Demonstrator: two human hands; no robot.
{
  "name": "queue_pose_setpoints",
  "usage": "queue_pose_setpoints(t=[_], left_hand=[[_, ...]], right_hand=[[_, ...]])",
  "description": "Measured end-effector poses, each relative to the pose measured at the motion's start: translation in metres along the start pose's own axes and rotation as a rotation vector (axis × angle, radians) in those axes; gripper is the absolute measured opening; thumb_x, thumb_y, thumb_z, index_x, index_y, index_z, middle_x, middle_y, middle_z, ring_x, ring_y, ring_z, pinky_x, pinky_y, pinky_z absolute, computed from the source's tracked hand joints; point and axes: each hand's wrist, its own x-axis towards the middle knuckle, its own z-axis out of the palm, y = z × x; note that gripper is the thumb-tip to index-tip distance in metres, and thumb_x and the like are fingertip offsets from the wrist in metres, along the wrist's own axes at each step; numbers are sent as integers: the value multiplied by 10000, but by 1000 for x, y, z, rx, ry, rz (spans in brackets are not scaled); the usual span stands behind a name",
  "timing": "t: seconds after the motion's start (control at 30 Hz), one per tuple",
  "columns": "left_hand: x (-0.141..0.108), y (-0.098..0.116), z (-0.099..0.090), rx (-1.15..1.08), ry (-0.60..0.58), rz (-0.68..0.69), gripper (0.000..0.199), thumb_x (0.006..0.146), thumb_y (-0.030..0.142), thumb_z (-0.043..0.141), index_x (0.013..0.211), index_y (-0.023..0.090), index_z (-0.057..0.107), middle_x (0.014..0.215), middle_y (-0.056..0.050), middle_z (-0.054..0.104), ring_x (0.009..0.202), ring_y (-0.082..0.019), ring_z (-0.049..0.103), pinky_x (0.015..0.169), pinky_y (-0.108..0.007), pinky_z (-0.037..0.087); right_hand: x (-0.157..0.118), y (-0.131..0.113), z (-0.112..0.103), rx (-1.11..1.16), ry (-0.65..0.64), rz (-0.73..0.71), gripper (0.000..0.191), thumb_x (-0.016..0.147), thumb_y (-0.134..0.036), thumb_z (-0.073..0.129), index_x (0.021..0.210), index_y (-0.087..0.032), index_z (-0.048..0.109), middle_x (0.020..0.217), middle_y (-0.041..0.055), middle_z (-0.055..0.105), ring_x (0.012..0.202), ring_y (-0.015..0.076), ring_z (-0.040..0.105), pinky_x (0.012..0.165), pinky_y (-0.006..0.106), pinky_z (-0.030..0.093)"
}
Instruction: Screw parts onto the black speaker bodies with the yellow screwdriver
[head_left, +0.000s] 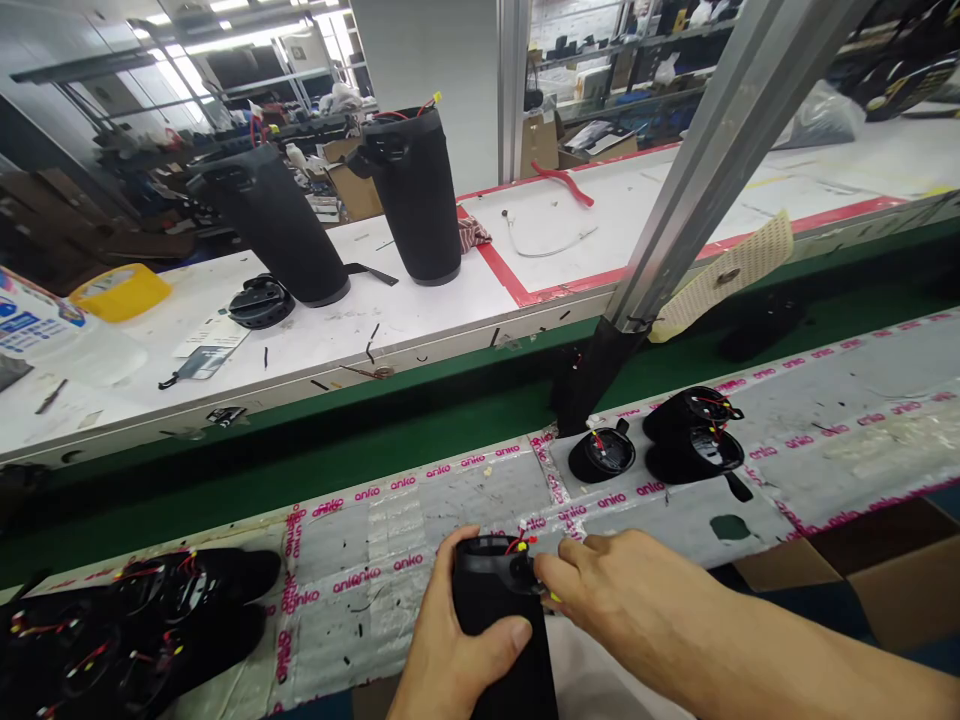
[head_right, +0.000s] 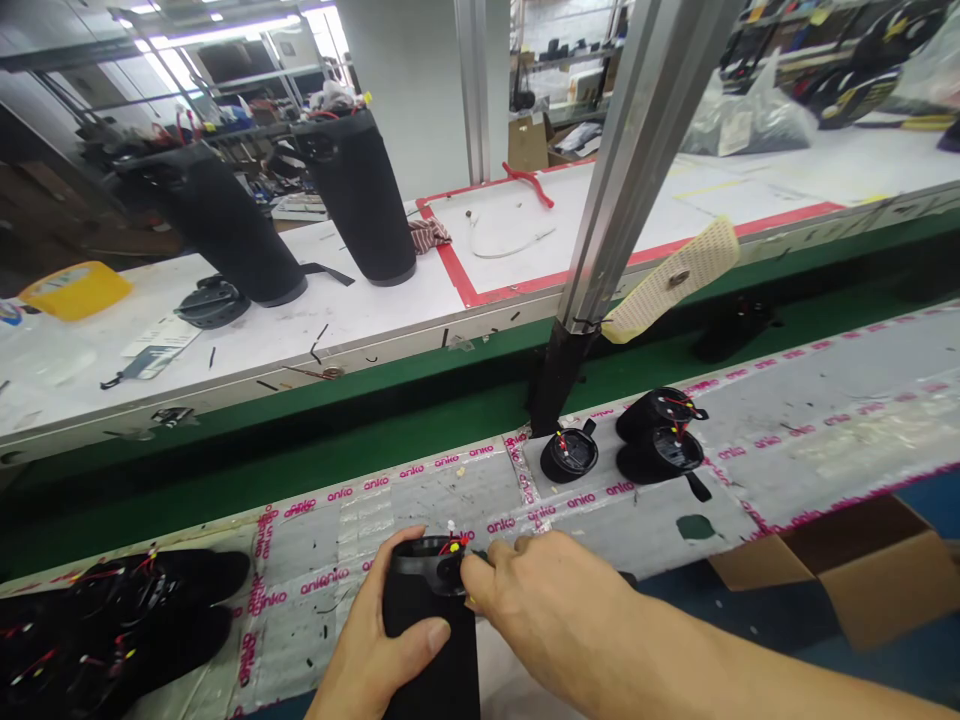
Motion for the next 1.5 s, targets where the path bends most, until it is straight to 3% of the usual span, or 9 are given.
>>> queue_pose_setpoints(t=[0.23,0.4,0.57,0.67,0.8,1.0,1.17,1.5], left_hand=[[5,-5,0,-254,-122,-61,1005,604,547,965,1460,262,522,1279,-119,787,1192,-384,717,1026,-466,519],[7,-1,-2,-247,-176,-53,974,628,531,969,1463,272,541,1238,-89,793,1127,-323,717,1028,-436,518],[9,1,-4,-227,-187,-32,943,637,537,965,1448,268,565,1283,-93,781,1199,-338,695,1096,-452,484],[10,1,-5,-219,-192,-37,939,639,530,966,1447,264,567,1255,-96,790,1152,-330,708,1055,-454,514],[9,3,-4,-213,-182,-35,940,638,529,963,1452,275,567,1226,-89,802,1110,-329,725,1006,-451,543],[6,5,-1,-154,-107,-5,967,594,541,980,1429,260,582,1246,-96,798,1160,-373,719,1052,-479,517],[4,0,1,-121,-91,-19,984,608,561,962,1443,255,542,1298,-111,784,1180,-381,709,1058,-483,493],[2,-1,-1,-177,-119,-8,926,601,556,964,1398,277,584,1267,-98,802,1174,-390,738,996,-453,541]], right_hand=[[3,9,2,107,35,57,253,959,-128,710,1026,-249,498,809,-37,683,602,214,638,531,388,141],[-1,12,-6,96,17,19,262,948,-99,728,1022,-244,523,828,-35,682,630,218,648,542,392,157],[0,15,-12,165,-5,44,181,992,-130,705,1021,-238,563,835,-35,715,643,208,679,546,378,223],[2,17,-15,222,-17,66,139,1015,-142,681,1026,-233,576,851,-27,738,671,205,706,559,366,254],[3,18,-16,216,-14,59,161,994,-121,685,1024,-235,576,838,-25,734,650,209,694,553,369,240],[-3,14,-5,99,-8,29,184,964,-105,681,1021,-238,566,831,-28,685,611,204,620,539,397,141],[-4,11,-2,-10,0,-30,297,827,-84,761,982,-262,581,840,-34,646,614,202,580,525,410,75],[1,6,-10,-34,-39,-40,364,722,-19,691,961,-243,532,820,-25,646,580,191,567,492,414,86]])
